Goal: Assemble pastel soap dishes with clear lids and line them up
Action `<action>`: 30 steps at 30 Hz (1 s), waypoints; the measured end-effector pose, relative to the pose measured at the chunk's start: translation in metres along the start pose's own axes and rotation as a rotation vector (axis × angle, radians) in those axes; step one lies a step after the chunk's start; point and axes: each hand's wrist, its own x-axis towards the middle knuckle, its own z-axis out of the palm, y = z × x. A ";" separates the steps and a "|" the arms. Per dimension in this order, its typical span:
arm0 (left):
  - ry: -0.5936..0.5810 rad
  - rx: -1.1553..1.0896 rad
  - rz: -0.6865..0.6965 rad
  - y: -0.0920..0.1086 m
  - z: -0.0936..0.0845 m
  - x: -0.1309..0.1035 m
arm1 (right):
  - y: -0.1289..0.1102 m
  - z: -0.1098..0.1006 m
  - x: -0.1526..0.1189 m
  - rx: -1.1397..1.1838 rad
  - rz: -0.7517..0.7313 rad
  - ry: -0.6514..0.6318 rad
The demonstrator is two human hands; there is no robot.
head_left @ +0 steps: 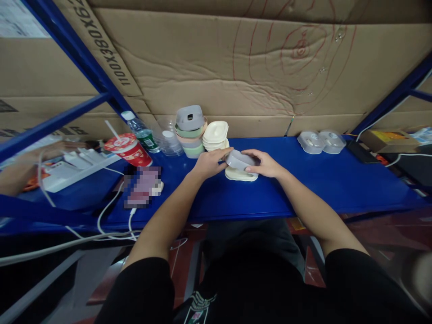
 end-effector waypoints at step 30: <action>0.601 0.072 0.094 -0.016 -0.014 0.003 | -0.002 -0.013 0.012 0.519 0.165 0.456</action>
